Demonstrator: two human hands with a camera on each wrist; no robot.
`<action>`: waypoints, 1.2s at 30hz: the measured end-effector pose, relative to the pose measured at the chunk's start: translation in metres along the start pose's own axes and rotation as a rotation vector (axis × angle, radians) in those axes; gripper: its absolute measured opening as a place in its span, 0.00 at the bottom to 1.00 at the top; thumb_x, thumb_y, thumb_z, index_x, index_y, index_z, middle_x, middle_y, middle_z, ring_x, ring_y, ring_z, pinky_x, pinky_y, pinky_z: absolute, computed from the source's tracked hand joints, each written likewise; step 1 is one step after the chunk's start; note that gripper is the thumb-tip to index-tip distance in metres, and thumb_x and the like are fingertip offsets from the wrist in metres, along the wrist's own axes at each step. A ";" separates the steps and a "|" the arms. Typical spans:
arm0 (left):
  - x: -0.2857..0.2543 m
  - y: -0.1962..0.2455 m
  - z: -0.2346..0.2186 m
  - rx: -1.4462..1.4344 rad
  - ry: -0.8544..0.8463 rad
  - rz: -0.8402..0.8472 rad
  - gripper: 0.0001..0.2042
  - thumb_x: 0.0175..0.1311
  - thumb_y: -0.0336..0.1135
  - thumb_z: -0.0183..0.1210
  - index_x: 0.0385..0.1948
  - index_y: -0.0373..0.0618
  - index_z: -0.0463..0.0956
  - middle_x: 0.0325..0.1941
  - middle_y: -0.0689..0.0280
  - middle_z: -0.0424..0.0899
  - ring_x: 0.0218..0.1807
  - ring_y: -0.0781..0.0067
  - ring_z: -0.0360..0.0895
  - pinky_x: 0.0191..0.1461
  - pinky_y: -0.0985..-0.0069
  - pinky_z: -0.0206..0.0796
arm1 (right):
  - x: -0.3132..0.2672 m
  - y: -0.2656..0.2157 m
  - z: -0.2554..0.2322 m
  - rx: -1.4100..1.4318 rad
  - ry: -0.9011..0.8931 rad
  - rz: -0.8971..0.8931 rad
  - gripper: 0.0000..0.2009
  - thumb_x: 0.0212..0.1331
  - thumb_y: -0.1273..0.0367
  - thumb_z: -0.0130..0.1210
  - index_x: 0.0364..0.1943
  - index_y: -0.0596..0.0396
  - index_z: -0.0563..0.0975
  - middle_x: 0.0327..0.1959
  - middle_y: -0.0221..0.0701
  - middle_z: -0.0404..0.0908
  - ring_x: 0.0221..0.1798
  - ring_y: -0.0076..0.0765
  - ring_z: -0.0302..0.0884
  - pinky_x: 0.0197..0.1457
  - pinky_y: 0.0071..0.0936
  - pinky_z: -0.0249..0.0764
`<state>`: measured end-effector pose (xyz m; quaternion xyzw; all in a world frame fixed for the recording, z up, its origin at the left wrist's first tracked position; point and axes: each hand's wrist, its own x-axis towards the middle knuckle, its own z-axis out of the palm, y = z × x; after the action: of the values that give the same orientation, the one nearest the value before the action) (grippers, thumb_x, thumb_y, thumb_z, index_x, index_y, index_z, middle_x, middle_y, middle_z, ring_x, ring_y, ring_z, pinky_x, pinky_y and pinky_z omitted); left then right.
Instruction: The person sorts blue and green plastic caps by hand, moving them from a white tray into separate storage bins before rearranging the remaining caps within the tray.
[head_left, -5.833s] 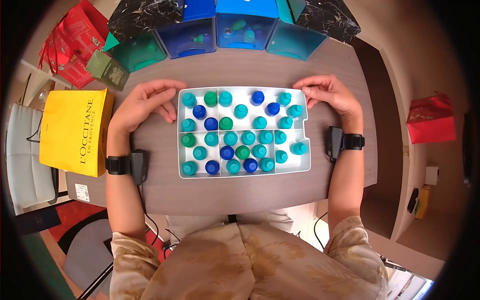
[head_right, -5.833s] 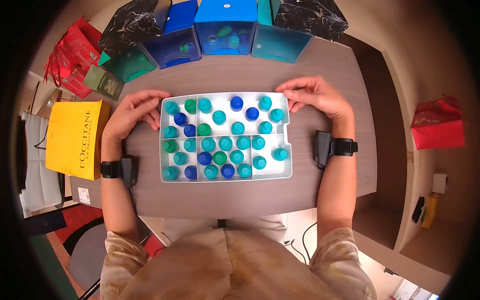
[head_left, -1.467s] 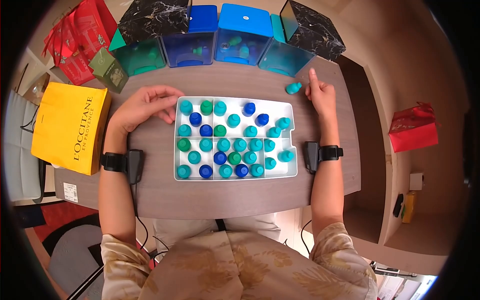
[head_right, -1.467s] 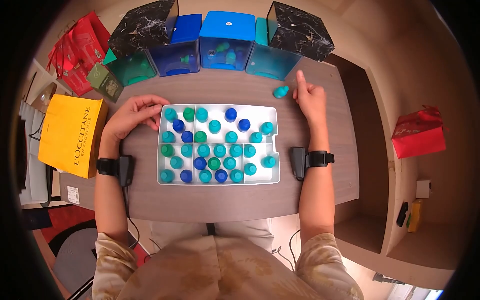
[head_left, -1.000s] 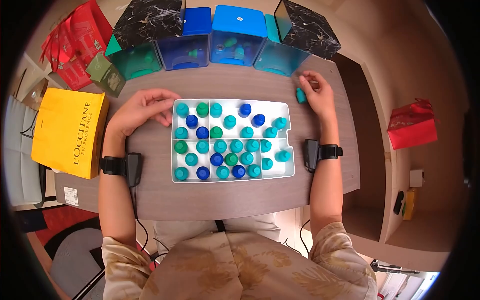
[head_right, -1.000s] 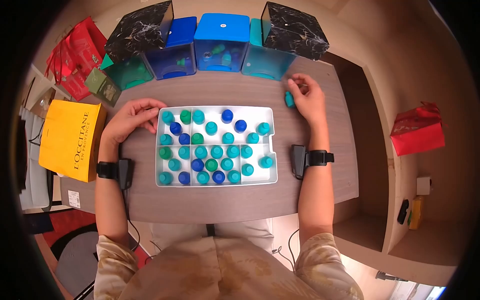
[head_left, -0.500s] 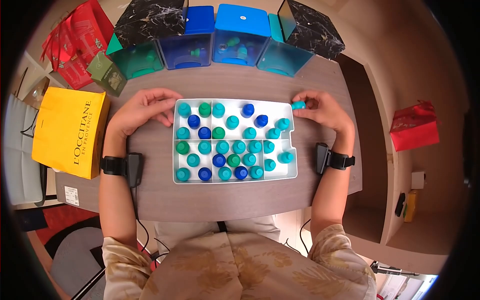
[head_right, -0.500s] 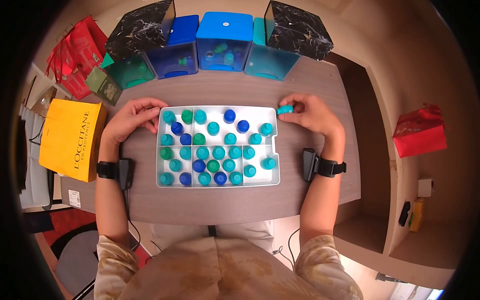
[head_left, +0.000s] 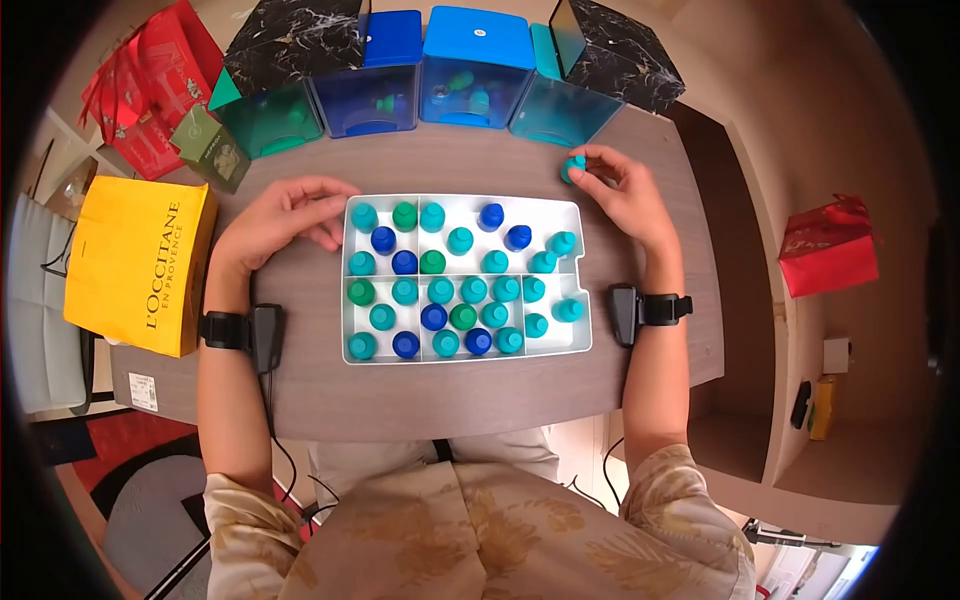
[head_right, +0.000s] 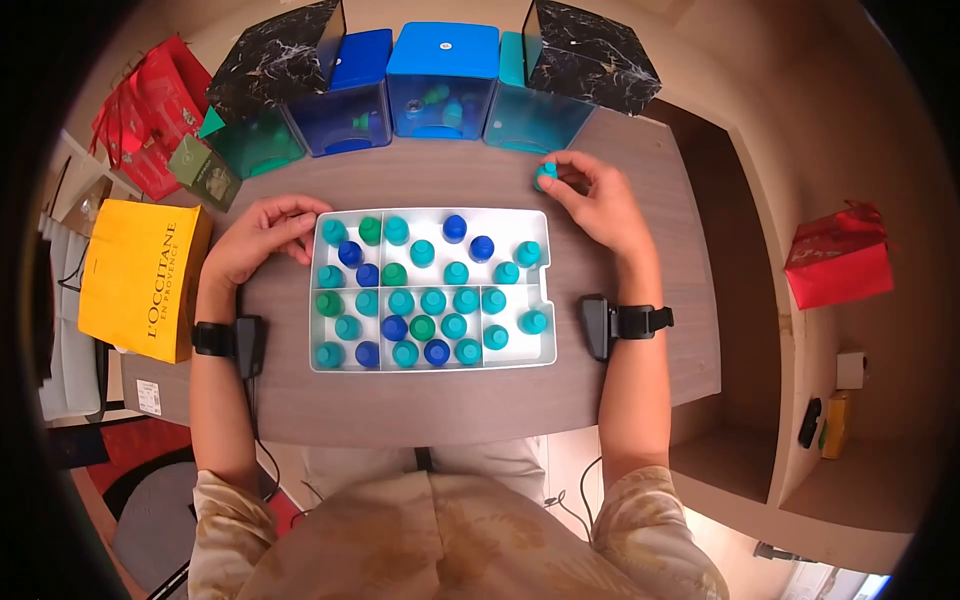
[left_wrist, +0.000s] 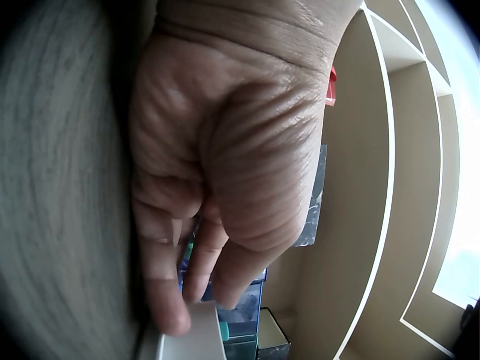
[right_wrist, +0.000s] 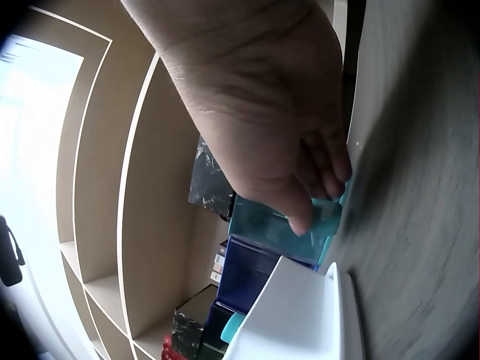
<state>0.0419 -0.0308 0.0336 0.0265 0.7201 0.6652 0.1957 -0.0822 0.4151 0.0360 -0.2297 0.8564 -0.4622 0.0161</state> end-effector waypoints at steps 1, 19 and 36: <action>0.000 0.001 0.000 -0.005 0.001 0.001 0.17 0.78 0.41 0.62 0.59 0.38 0.82 0.46 0.68 0.88 0.40 0.81 0.85 0.46 0.80 0.82 | -0.001 0.001 -0.001 -0.015 0.002 0.004 0.13 0.68 0.69 0.69 0.53 0.57 0.85 0.47 0.32 0.89 0.50 0.27 0.85 0.55 0.27 0.81; 0.001 0.001 0.000 -0.008 -0.007 0.002 0.18 0.78 0.42 0.62 0.59 0.38 0.81 0.45 0.67 0.88 0.40 0.82 0.85 0.47 0.80 0.81 | -0.001 0.000 -0.004 0.038 0.077 0.077 0.09 0.70 0.72 0.66 0.50 0.61 0.86 0.42 0.29 0.90 0.45 0.23 0.85 0.51 0.24 0.80; 0.002 0.000 -0.001 -0.005 -0.004 -0.002 0.18 0.78 0.41 0.62 0.59 0.38 0.81 0.45 0.68 0.88 0.40 0.82 0.85 0.47 0.80 0.82 | 0.000 0.016 0.002 0.132 -0.068 0.068 0.11 0.76 0.70 0.60 0.55 0.59 0.82 0.44 0.22 0.85 0.41 0.16 0.73 0.48 0.20 0.74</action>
<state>0.0401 -0.0313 0.0330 0.0268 0.7180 0.6668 0.1979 -0.0877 0.4208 0.0215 -0.2143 0.8303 -0.5089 0.0760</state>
